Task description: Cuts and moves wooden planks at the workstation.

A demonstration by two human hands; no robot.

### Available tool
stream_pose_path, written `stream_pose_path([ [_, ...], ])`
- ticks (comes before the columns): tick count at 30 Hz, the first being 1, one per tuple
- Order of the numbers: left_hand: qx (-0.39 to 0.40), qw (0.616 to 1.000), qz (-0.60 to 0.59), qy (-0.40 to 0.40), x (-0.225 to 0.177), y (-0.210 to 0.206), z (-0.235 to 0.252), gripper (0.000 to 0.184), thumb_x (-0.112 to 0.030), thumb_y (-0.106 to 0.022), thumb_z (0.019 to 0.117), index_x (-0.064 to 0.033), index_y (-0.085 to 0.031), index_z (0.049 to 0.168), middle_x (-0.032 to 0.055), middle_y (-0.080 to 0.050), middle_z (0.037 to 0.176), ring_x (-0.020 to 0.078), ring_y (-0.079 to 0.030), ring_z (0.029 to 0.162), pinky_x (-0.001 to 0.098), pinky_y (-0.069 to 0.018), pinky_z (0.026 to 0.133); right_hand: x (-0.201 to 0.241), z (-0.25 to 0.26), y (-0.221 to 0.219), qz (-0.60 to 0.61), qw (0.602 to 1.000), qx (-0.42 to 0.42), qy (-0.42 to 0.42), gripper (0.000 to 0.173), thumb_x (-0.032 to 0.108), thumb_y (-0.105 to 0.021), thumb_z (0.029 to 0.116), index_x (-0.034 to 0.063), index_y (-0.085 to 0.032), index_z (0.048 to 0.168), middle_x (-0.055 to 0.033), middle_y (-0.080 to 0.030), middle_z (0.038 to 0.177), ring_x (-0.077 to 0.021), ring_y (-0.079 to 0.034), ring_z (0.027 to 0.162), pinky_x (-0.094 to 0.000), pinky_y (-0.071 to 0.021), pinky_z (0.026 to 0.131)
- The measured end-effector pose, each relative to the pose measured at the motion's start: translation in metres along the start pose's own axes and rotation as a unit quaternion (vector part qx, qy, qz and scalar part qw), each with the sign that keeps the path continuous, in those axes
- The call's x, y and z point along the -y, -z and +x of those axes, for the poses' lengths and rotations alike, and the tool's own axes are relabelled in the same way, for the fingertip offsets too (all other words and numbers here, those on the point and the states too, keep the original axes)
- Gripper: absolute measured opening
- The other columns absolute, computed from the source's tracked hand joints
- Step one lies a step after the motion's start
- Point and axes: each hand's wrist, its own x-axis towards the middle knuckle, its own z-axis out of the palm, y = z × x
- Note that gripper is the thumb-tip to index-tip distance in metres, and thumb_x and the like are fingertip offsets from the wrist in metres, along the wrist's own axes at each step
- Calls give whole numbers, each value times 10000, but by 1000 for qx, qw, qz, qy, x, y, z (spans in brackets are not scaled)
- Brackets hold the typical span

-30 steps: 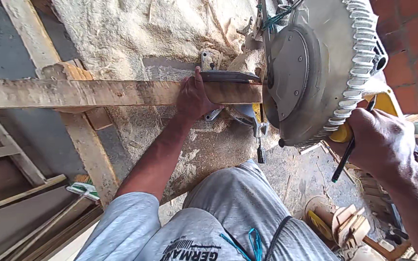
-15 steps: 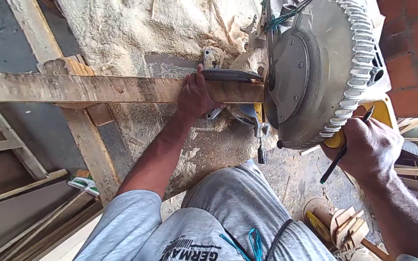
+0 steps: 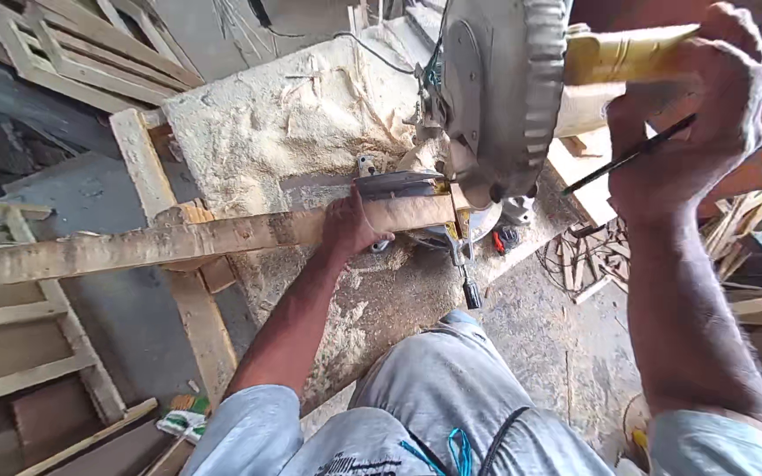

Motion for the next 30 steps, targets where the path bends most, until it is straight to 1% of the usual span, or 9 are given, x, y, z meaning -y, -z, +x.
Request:
stream_pose_path([
  [2, 29, 998, 10, -57, 4, 3, -31, 1391, -951, -669, 547, -53, -377, 1569, 265, -591, 1384, 440, -554, 1298, 617, -370, 1149, -18, -49, -26, 32, 991, -60, -116, 346, 271, -597, 1037, -18, -630, 1225, -210, -613, 1366, -269, -594, 1288, -427, -531, 1032],
  [5, 86, 990, 23, -111, 9, 4, -78, 1216, -913, -721, 526, -148, -557, 1457, 183, -623, 1361, 393, -566, 1285, 601, -380, 1141, -10, -135, -102, 49, 926, 149, -344, 523, 445, -600, 1000, -16, -636, 1243, -231, -652, 1222, -354, -623, 1167, -516, -506, 1021],
  [9, 90, 986, 17, -139, 19, 5, -122, 1165, -858, -770, 524, -162, -573, 1437, 145, -630, 1357, 343, -555, 1325, 573, -269, 1232, 17, -195, -198, -4, 913, 280, -298, 717, 665, -716, 818, 57, -688, 1198, -207, -669, 1229, -411, -592, 1218, -568, -456, 1069],
  [12, 40, 991, -6, -128, 22, 3, -140, 1167, -804, -807, 549, -177, -523, 1492, 115, -555, 1488, 349, -400, 1478, 618, -180, 1253, 20, -196, -213, -45, 916, 283, -282, 601, 594, -712, 823, 94, -697, 1157, -196, -669, 1234, -400, -596, 1220, -585, -452, 1048],
  [15, -1, 995, -15, -103, 20, -3, -155, 1234, -817, -798, 541, -180, -463, 1543, 100, -433, 1606, 373, -252, 1550, 647, -135, 1247, 17, -202, -190, -3, 912, 292, -287, 494, 460, -715, 835, 70, -698, 1138, -184, -680, 1189, -385, -609, 1189, -549, -484, 1025],
  [21, -66, 989, -39, -129, 26, -7, -172, 1326, -1002, -604, 520, -133, -502, 1516, 138, -444, 1597, 415, -256, 1543, 687, -135, 1230, 32, -273, -93, 258, 850, 261, -377, 488, 424, -716, 884, 47, -670, 1189, -109, -701, 1082, -218, -660, 986, -432, -549, 864],
  [23, -60, 989, -45, -130, 25, -7, -174, 1307, -960, -659, 524, -140, -486, 1528, 150, -427, 1605, 426, -245, 1544, 692, -130, 1229, 34, -305, -54, 302, 838, 247, -380, 465, 398, -702, 902, 33, -670, 1188, -102, -700, 1145, -153, -660, 946, -344, -561, 793],
  [27, -45, 992, -21, -118, 28, -2, -178, 1110, -721, -798, 644, -155, -467, 1539, 163, -430, 1600, 440, -269, 1532, 690, -138, 1229, 18, -383, 15, 225, 810, 272, -468, 454, 365, -679, 908, 16, -649, 1197, -120, -699, 1140, -155, -662, 923, -349, -560, 782],
  [30, -43, 992, 2, -122, 28, -2, -179, 1007, -610, -814, 708, -140, -471, 1529, 159, -458, 1576, 425, -301, 1521, 662, -160, 1240, 0, -462, 51, 77, 651, 345, -672, 420, 337, -687, 940, 17, -644, 1209, -155, -683, 1042, -242, -654, 902, -485, -539, 823],
])
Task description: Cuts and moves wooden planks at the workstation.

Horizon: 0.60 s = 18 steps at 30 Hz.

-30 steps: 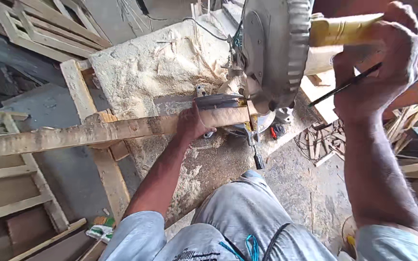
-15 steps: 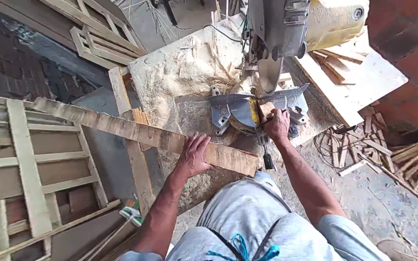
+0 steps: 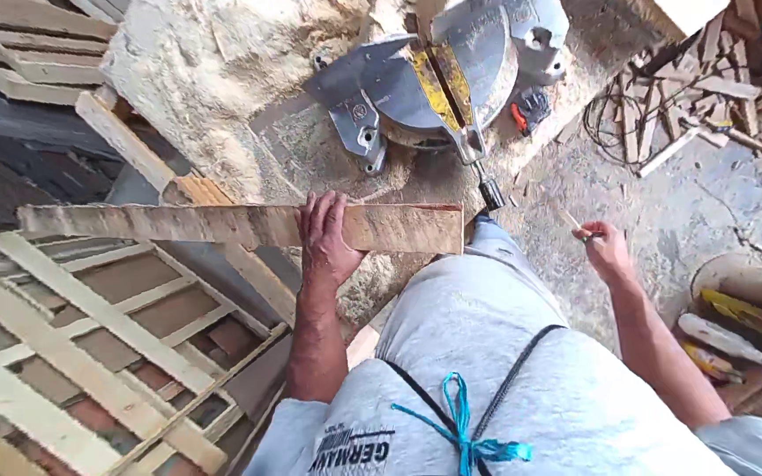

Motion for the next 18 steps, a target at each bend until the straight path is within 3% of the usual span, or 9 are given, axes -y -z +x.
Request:
stream_pose_path([
  [2, -8, 1000, 14, -12, 2, -1, 4, 999, -624, -795, 719, -131, -471, 1525, 161, -474, 1562, 420, -321, 1512, 648, -186, 1239, -56, 6, -5, -30, 987, -10, -155, 449, 363, -684, 923, 13, -650, 1202, -192, -662, 1025, -300, -632, 866, -548, -515, 779],
  [3, -3, 1000, 18, -14, 3, -1, 4, 1006, -619, -800, 720, -130, -460, 1531, 160, -467, 1566, 416, -312, 1516, 638, -188, 1243, -79, 2, -8, -58, 979, 1, -195, 475, 373, -702, 906, 6, -656, 1205, -235, -665, 1073, -363, -640, 942, -610, -498, 827],
  [6, 18, 999, 29, -24, 9, 0, 5, 992, -593, -804, 733, -140, -443, 1537, 148, -447, 1582, 394, -280, 1535, 611, -187, 1250, -127, -14, -20, -140, 964, 53, -220, 526, 390, -746, 876, 7, -669, 1228, -307, -666, 1168, -491, -622, 1127, -728, -454, 935],
  [11, 49, 997, 53, -16, 11, -7, 7, 971, -549, -803, 735, -162, -428, 1543, 130, -432, 1594, 360, -268, 1545, 572, -177, 1265, -155, -16, -59, -222, 953, 110, -174, 516, 440, -744, 860, 19, -696, 1155, -308, -686, 1116, -515, -636, 1106, -744, -465, 915],
  [15, 52, 997, 62, 2, 6, -7, -1, 959, -539, -806, 745, -157, -431, 1541, 122, -417, 1608, 337, -269, 1551, 542, -175, 1278, -123, 7, -122, -212, 959, 169, -79, 501, 426, -753, 851, 10, -696, 1124, -305, -692, 1074, -523, -642, 1075, -748, -478, 881],
  [18, 67, 996, 66, 8, 1, -5, -7, 955, -548, -783, 770, -154, -408, 1555, 124, -375, 1634, 334, -233, 1564, 528, -172, 1284, -87, 10, -175, -102, 974, 200, 29, 468, 389, -751, 877, 42, -670, 1181, -243, -709, 1038, -442, -685, 993, -685, -527, 854],
])
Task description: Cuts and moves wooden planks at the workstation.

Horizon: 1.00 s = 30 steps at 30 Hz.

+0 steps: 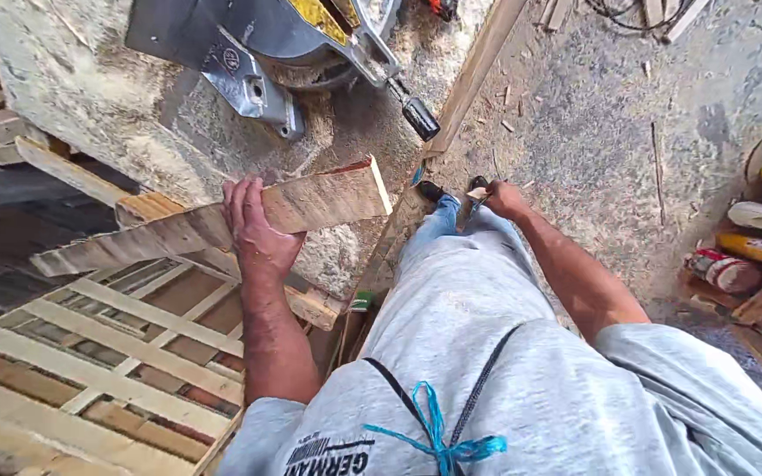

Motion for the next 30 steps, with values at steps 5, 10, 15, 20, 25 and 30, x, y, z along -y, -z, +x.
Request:
stream_pose_path([
  [5, 13, 999, -12, 36, -7, 5, -15, 968, -417, -847, 758, -156, -387, 1569, 108, -304, 1673, 324, -171, 1582, 551, -183, 1278, 85, -43, -5, 188, 968, -57, 154, 310, 248, -590, 1014, 72, -651, 1262, -135, -716, 1086, -259, -702, 974, -523, -573, 882],
  [10, -1, 999, -47, 17, -7, -9, -27, 1017, -465, -882, 726, -189, -400, 1578, 109, -306, 1676, 342, -162, 1583, 589, -151, 1275, 175, -135, 36, 264, 901, -99, 328, 449, 372, -512, 1061, 4, -612, 1298, -101, -733, 1170, -155, -731, 1001, -365, -617, 887],
  [15, -55, 989, -132, -42, 24, -8, -46, 1179, -822, -761, 640, -142, -461, 1556, 120, -380, 1643, 351, -232, 1564, 609, -160, 1271, 261, -161, 21, 95, 923, -148, 343, 585, 495, -561, 1009, 33, -574, 1367, -132, -708, 1186, -188, -706, 1013, -433, -589, 886],
  [20, -320, 869, -285, 246, 111, -6, -85, 888, -481, -746, 891, 86, -414, 1488, 291, -466, 1505, 355, -464, 1418, 478, -424, 1168, 281, -168, -5, 1, 929, -230, 290, 427, 382, -621, 1000, 36, -641, 1249, -196, -705, 1090, -342, -692, 1005, -588, -546, 887],
  [25, -256, 479, -740, 397, 201, -28, -53, 685, -632, -344, 1048, -108, -398, 1486, 140, -595, 1322, 273, -651, 1092, 500, -572, 888, 275, -182, -26, -27, 964, -218, 152, 580, 550, -564, 997, 86, -593, 1345, -199, -687, 1160, -384, -687, 1058, -608, -559, 882],
  [30, -315, 424, -791, 310, 183, -33, -31, 577, -553, -299, 1088, -209, -382, 1543, 80, -507, 1521, 272, -518, 1383, 602, -466, 1087, 235, -174, -54, -14, 955, -265, 129, 536, 599, -497, 1002, 148, -634, 1258, -166, -686, 1129, -349, -706, 984, -562, -579, 796],
])
